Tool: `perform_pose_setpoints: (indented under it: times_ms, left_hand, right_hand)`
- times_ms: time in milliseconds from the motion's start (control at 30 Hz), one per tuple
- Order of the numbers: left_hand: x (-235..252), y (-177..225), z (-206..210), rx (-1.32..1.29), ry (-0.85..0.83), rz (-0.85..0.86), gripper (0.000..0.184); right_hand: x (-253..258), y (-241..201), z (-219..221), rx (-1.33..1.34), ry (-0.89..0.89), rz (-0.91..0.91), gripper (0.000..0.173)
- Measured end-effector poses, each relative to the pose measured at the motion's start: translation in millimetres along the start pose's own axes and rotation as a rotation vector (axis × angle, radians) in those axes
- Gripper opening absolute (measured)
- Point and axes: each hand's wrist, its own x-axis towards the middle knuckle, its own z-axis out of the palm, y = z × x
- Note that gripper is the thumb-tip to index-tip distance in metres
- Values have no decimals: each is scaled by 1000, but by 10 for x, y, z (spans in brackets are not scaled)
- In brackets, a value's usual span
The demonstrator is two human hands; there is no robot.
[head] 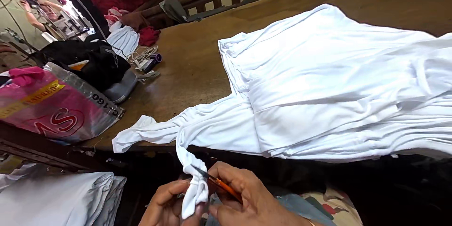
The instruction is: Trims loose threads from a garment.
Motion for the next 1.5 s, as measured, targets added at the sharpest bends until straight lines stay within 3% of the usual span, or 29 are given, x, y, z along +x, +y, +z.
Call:
perform_pose_setpoints:
  times_ms: [133,267,433,567,633,733,833,933,1067,1133,1300,1400,1500]
  left_hand:
    - [-3,-48,-10,170,-69,110,29]
    - [-46,-47,49,163,-130,49,27]
    - [11,-164,25,142,-4,50,5]
    - [32,-177,40,-180,131,-178,7]
    - [25,-200,90,-325,183,-279,14]
    - [5,-339,214,-295,218,-291,14]
    - [-34,-563,316,41,136,3,10]
    - [-22,-527,286,390,85,248,11]
    - [-86,-302,235,453,-73,189,39]
    - [-113,-319,293,533,-86,171,39]
    - [-85,-395,377,273,-128,42,11]
    - [-26,-388,374,140,-77,-8,10]
    - [-5,-419,340,8,-61,-44,13]
  right_hand:
    - [-44,-18,-105,-15,71,6,23]
    - [-70,31,-141,-37,137,-4,11]
    - [-153,127,-270,-35,-1,-74,12]
    - [-243,284,-332,-155,-68,-101,14]
    - [-253,289,-312,-19,-19,-8,11]
    - [-212,141,-298,390,99,209,5]
    - [-183,49,-281,564,216,305,7]
    - [-185,82,-286,214,301,182,4]
    - [-211,130,-274,-47,266,18,6]
    - [-205,139,-257,-81,223,-46,8]
    - [-190,127,-356,-126,209,-122,14]
    - [-217,177,-416,-195,232,-112,22]
    - [-258,251,-463,-361,207,-116,12]
